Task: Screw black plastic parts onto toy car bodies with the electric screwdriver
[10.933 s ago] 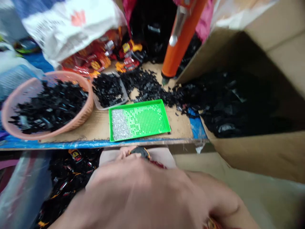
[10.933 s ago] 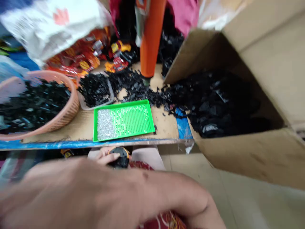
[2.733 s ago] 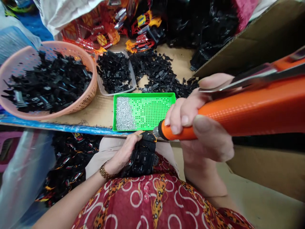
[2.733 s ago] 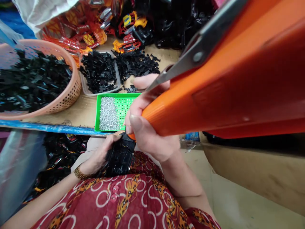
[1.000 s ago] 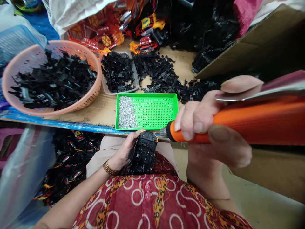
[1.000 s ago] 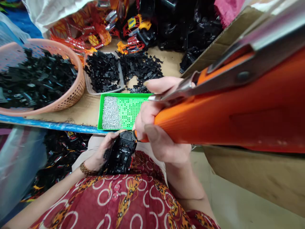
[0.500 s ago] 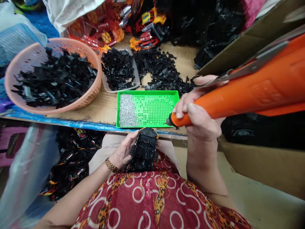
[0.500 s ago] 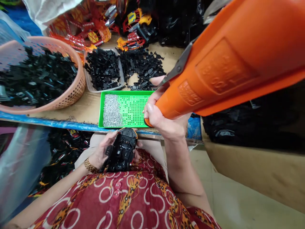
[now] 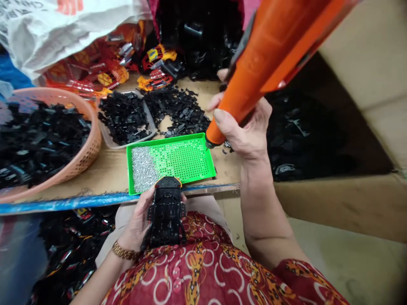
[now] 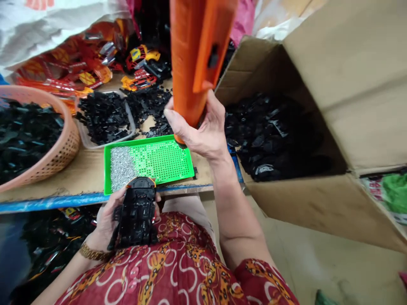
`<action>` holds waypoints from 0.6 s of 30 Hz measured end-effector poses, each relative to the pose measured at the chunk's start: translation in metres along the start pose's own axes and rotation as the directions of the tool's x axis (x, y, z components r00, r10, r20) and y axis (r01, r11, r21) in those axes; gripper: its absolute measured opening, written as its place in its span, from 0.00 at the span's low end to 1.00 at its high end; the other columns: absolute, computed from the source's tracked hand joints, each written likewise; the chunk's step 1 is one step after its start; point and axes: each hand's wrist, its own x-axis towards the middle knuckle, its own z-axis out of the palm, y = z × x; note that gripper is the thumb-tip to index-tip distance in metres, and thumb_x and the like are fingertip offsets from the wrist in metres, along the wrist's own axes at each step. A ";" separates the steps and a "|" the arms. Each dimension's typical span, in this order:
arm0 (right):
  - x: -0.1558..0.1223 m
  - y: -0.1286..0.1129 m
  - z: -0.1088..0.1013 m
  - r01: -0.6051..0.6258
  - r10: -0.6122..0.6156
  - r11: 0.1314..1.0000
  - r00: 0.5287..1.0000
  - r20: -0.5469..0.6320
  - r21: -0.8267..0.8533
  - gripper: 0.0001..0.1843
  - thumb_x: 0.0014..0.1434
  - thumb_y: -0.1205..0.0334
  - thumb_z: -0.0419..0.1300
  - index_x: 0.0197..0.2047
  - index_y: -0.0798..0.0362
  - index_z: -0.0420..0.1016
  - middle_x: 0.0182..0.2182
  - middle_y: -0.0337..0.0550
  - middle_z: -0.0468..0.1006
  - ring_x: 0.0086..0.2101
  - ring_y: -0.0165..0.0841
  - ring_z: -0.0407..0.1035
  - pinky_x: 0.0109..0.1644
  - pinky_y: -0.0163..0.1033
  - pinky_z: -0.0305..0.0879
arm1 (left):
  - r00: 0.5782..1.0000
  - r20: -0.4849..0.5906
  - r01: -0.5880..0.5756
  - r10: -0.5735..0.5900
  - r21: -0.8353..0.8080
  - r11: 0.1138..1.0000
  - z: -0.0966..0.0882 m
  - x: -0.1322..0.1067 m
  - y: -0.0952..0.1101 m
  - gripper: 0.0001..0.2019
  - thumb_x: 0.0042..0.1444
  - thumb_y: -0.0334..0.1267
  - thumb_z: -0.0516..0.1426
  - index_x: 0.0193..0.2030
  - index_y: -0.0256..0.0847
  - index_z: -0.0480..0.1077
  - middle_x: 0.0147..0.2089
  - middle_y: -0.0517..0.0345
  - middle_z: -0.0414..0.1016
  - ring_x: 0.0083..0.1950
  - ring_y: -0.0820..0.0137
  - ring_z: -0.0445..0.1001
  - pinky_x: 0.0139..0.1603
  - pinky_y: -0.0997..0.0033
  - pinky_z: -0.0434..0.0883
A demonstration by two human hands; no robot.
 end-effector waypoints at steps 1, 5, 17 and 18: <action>0.002 -0.001 -0.008 -0.001 0.001 1.000 1.000 0.007 -0.010 0.25 0.52 0.33 0.70 0.44 0.41 0.76 0.42 0.41 0.80 0.47 0.43 0.77 0.50 0.50 0.77 | 1.000 -0.024 0.000 0.000 -0.001 1.000 0.000 0.000 0.000 0.24 0.58 0.54 0.63 0.54 0.38 0.79 0.47 0.42 0.84 0.42 0.51 0.84 0.35 0.58 0.83; -0.007 0.022 -0.048 0.016 -0.015 1.000 0.995 -0.099 0.013 0.24 0.55 0.38 0.70 0.49 0.40 0.78 0.44 0.42 0.81 0.48 0.41 0.77 0.52 0.48 0.76 | 0.996 -0.087 0.010 -0.008 0.023 1.000 0.000 0.000 0.001 0.25 0.56 0.53 0.65 0.57 0.42 0.78 0.48 0.44 0.85 0.40 0.51 0.84 0.38 0.55 0.83; -0.078 0.100 -0.075 -0.176 0.273 0.568 0.962 -0.018 -0.804 0.05 0.56 0.69 0.60 0.35 0.52 0.77 0.32 0.45 0.79 0.39 0.40 0.70 0.44 0.44 0.66 | 0.978 -0.209 0.008 -0.006 0.009 1.000 0.007 -0.003 0.001 0.22 0.57 0.48 0.64 0.56 0.43 0.81 0.44 0.49 0.87 0.47 0.48 0.85 0.48 0.55 0.83; -0.077 0.100 -0.071 -0.164 0.289 0.541 0.957 -0.001 -0.825 0.05 0.57 0.68 0.61 0.36 0.52 0.78 0.34 0.47 0.80 0.42 0.43 0.70 0.47 0.46 0.66 | 0.977 -0.214 -0.006 0.009 0.015 1.000 0.006 -0.003 0.000 0.21 0.57 0.47 0.64 0.56 0.42 0.81 0.44 0.49 0.87 0.46 0.49 0.85 0.48 0.55 0.83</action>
